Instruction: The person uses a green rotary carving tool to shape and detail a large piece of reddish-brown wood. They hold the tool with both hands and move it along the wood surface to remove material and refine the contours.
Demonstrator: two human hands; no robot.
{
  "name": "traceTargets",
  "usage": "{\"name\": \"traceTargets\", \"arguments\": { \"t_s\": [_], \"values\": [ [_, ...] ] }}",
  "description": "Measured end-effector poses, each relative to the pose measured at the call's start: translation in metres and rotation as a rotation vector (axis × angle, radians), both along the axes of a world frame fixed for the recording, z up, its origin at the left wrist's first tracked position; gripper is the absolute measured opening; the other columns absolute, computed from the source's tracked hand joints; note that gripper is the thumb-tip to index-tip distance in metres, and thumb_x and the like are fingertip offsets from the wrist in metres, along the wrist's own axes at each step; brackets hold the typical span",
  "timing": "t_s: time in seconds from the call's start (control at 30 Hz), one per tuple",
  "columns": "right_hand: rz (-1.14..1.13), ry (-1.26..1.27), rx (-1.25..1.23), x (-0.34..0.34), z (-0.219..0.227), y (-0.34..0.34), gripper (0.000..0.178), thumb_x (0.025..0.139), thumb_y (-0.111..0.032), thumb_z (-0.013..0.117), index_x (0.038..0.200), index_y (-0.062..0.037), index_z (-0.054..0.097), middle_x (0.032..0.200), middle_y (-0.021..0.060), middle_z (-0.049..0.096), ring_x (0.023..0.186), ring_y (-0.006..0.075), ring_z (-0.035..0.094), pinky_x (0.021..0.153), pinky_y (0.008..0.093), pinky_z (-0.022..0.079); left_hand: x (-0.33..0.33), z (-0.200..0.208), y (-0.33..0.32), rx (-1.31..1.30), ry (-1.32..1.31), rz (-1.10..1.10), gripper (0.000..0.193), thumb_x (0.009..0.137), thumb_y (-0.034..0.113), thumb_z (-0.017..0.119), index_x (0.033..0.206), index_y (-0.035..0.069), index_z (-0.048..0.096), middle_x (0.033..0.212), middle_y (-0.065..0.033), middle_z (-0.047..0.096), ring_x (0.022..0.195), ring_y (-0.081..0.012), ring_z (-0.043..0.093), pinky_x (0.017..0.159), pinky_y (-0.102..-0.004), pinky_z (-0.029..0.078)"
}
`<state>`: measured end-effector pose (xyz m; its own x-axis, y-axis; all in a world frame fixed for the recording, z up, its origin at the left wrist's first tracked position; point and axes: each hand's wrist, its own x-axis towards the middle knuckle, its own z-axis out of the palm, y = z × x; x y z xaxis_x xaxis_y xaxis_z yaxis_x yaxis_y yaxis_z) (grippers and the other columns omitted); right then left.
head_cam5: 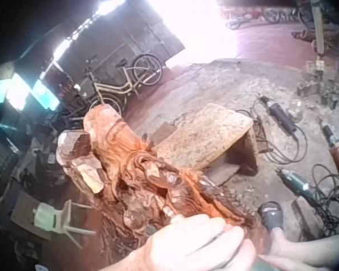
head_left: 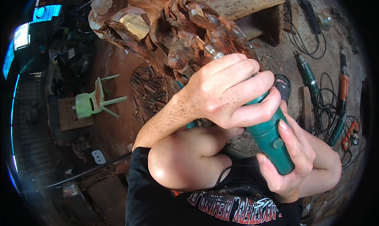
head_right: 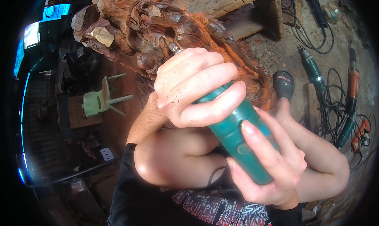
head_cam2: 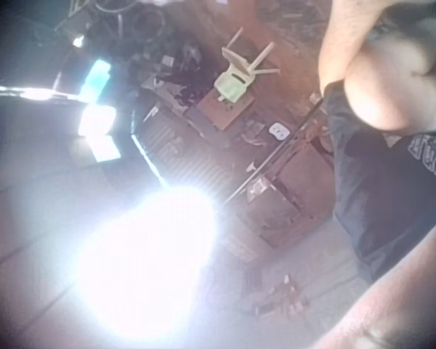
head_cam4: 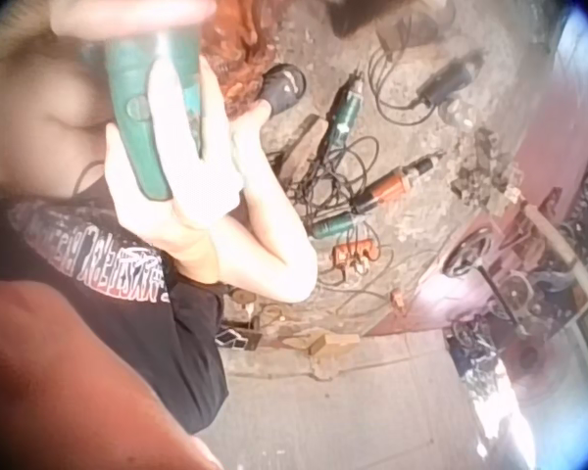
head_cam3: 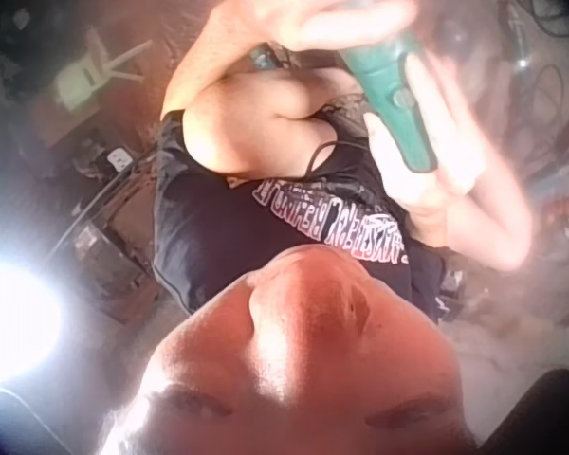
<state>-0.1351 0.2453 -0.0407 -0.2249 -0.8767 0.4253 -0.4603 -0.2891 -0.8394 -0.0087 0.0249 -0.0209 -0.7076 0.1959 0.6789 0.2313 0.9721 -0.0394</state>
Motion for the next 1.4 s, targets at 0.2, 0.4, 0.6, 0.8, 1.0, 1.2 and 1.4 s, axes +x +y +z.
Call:
{"name": "traceTargets", "arguments": {
  "t_s": [0.2, 0.4, 0.6, 0.8, 1.0, 1.2, 1.4],
  "values": [
    [-0.022, -0.049, 0.002, 0.002, -0.001, 0.000, 0.075, 0.068, -0.007, 0.077, 0.141, 0.0029, 0.061, 0.135, 0.0420, 0.062, 0.130, 0.0555, 0.062, 0.110, 0.0556, 0.051, 0.000, 0.001, 0.001, 0.029, -0.002, 0.006, 0.043, 0.063, 0.020, 0.075, 0.104, 0.006, 0.070, 0.095, -0.0122, 0.069, 0.074, -0.0252, 0.066, 0.059, -0.0341, 0.055],
    [-0.018, -0.008, -0.009, 0.000, 0.002, 0.000, 0.073, 0.067, -0.008, 0.078, 0.138, 0.0026, 0.063, 0.133, 0.0429, 0.062, 0.127, 0.0553, 0.064, 0.107, 0.0543, 0.053, 0.000, 0.002, 0.001, 0.026, 0.001, 0.010, 0.043, 0.064, 0.020, 0.075, 0.105, 0.007, 0.071, 0.095, -0.0122, 0.069, 0.074, -0.0256, 0.068, 0.060, -0.0345, 0.055],
    [0.076, 0.188, -0.266, -0.012, -0.007, -0.012, 0.072, 0.067, -0.008, 0.078, 0.137, 0.0019, 0.064, 0.133, 0.0430, 0.062, 0.126, 0.0563, 0.064, 0.106, 0.0542, 0.054, 0.001, 0.002, 0.002, 0.032, 0.017, 0.020, 0.043, 0.064, 0.021, 0.075, 0.104, 0.007, 0.070, 0.093, -0.0115, 0.068, 0.072, -0.0251, 0.067, 0.058, -0.0337, 0.054],
    [0.130, 0.270, -0.399, -0.021, -0.012, -0.018, 0.071, 0.067, -0.008, 0.078, 0.136, 0.0023, 0.065, 0.133, 0.0428, 0.063, 0.128, 0.0592, 0.062, 0.108, 0.0574, 0.053, 0.000, 0.000, 0.001, 0.011, 0.044, 0.011, 0.042, 0.064, 0.021, 0.075, 0.103, 0.007, 0.070, 0.092, -0.0113, 0.068, 0.071, -0.0247, 0.067, 0.057, -0.0332, 0.054],
    [0.114, 0.263, -0.413, -0.017, -0.013, -0.020, 0.070, 0.067, -0.008, 0.077, 0.135, 0.0033, 0.065, 0.131, 0.0437, 0.063, 0.127, 0.0603, 0.061, 0.108, 0.0596, 0.052, 0.001, -0.001, 0.001, 0.002, 0.049, 0.006, 0.040, 0.066, 0.022, 0.076, 0.103, 0.008, 0.070, 0.092, -0.0107, 0.068, 0.071, -0.0246, 0.067, 0.057, -0.0337, 0.054],
    [0.128, 0.257, -0.380, -0.019, -0.010, -0.018, 0.070, 0.067, -0.009, 0.076, 0.134, 0.0030, 0.064, 0.128, 0.0462, 0.062, 0.123, 0.0623, 0.063, 0.106, 0.0609, 0.053, 0.001, -0.004, 0.000, -0.018, 0.077, 0.010, 0.039, 0.067, 0.021, 0.076, 0.103, 0.008, 0.070, 0.092, -0.0103, 0.068, 0.070, -0.0244, 0.066, 0.057, -0.0340, 0.054],
    [0.020, 0.015, 0.017, -0.002, 0.008, -0.001, 0.069, 0.067, -0.010, 0.075, 0.134, 0.0020, 0.063, 0.128, 0.0455, 0.063, 0.120, 0.0622, 0.064, 0.104, 0.0596, 0.055, 0.003, -0.006, 0.001, -0.045, 0.086, 0.010, 0.038, 0.068, 0.019, 0.076, 0.104, 0.008, 0.070, 0.093, -0.0102, 0.069, 0.071, -0.0240, 0.066, 0.057, -0.0339, 0.054]
  ]
}}
